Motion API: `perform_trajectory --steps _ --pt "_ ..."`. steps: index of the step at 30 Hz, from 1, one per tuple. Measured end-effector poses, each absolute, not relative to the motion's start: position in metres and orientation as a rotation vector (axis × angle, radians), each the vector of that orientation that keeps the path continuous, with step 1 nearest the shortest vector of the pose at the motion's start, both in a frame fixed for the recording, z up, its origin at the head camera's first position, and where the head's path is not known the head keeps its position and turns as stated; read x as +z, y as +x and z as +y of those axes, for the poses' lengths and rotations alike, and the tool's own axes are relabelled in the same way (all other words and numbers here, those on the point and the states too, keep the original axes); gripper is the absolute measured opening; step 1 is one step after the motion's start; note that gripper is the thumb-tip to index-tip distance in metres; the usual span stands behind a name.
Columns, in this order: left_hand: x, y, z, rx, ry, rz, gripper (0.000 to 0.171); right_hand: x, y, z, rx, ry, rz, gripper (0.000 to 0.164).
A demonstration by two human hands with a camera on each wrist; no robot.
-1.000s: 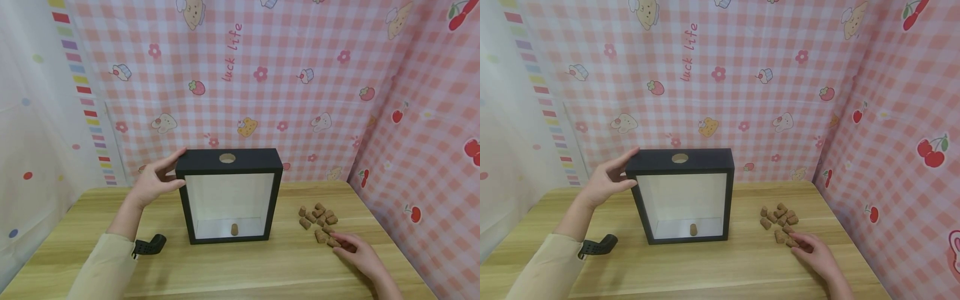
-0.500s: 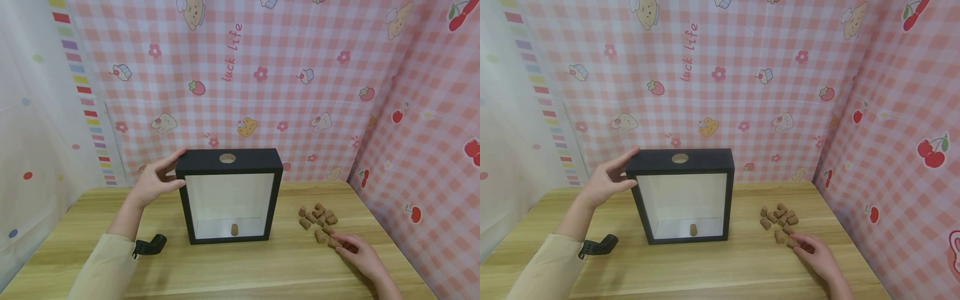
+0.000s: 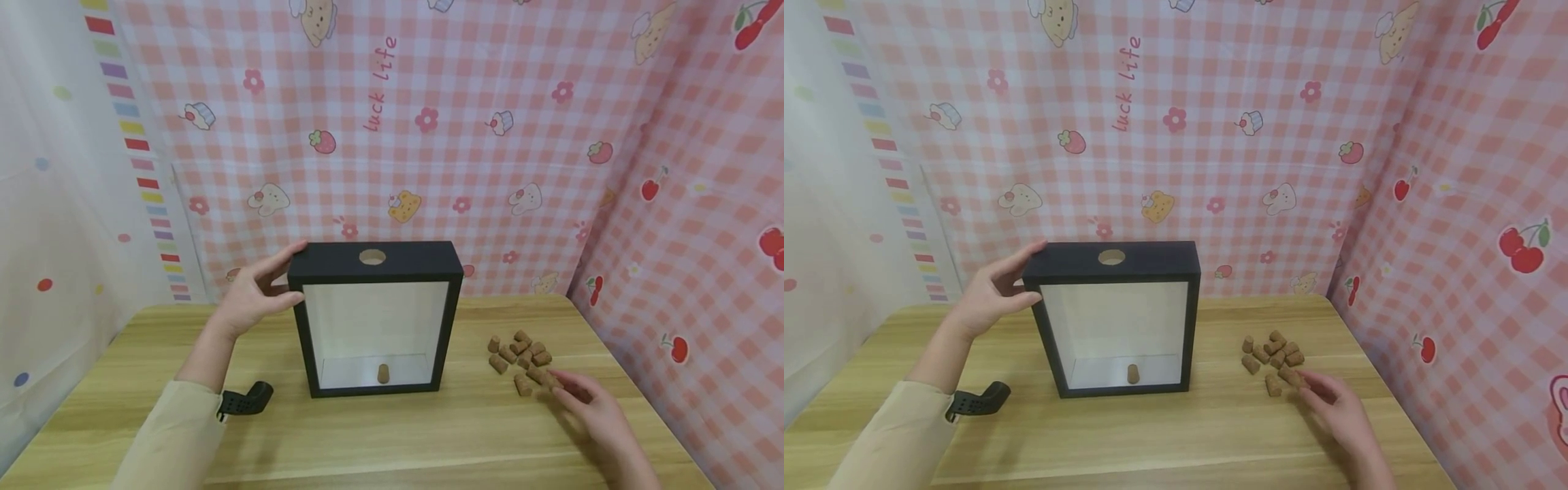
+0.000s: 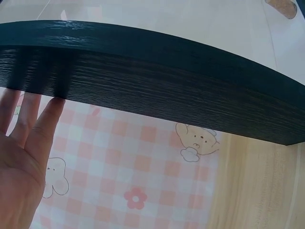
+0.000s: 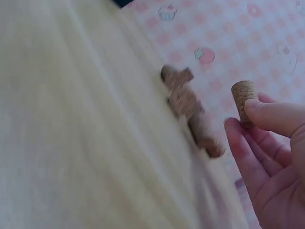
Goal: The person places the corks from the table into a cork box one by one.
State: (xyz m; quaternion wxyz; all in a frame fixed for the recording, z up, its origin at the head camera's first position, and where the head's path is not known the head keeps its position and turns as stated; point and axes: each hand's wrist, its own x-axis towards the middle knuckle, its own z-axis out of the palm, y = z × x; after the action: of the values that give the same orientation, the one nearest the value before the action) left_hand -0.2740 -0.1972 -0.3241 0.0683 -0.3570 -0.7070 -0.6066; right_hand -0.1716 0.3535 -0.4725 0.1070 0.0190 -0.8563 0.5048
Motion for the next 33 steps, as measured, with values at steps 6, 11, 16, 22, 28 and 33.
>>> perform_trajectory --steps 6,11,16,22,28,33 --pt "-0.325 -0.275 -0.198 -1.814 -1.073 -2.146 0.073 -0.457 -0.175 0.345 1.462 0.194 -2.467 0.040" --pt "-0.325 -0.275 -0.199 -1.804 -1.058 -2.150 0.074 -0.438 -0.179 0.336 1.450 0.211 -2.470 0.040" --pt "-0.325 -0.276 -0.198 -1.802 -1.065 -2.145 0.075 -0.420 -0.185 0.324 1.440 0.261 -2.444 0.038" --pt "-0.325 -0.276 -0.198 -1.804 -1.073 -2.143 0.074 -0.402 -0.194 0.310 1.428 0.284 -2.446 0.040" --pt "-0.325 -0.276 -0.198 -1.813 -1.074 -2.141 0.075 -0.382 -0.206 0.294 1.457 0.432 -2.340 0.036" --pt "-0.324 -0.276 -0.198 -1.813 -1.065 -2.142 0.075 -0.359 -0.215 0.283 1.522 0.572 -2.200 0.032"
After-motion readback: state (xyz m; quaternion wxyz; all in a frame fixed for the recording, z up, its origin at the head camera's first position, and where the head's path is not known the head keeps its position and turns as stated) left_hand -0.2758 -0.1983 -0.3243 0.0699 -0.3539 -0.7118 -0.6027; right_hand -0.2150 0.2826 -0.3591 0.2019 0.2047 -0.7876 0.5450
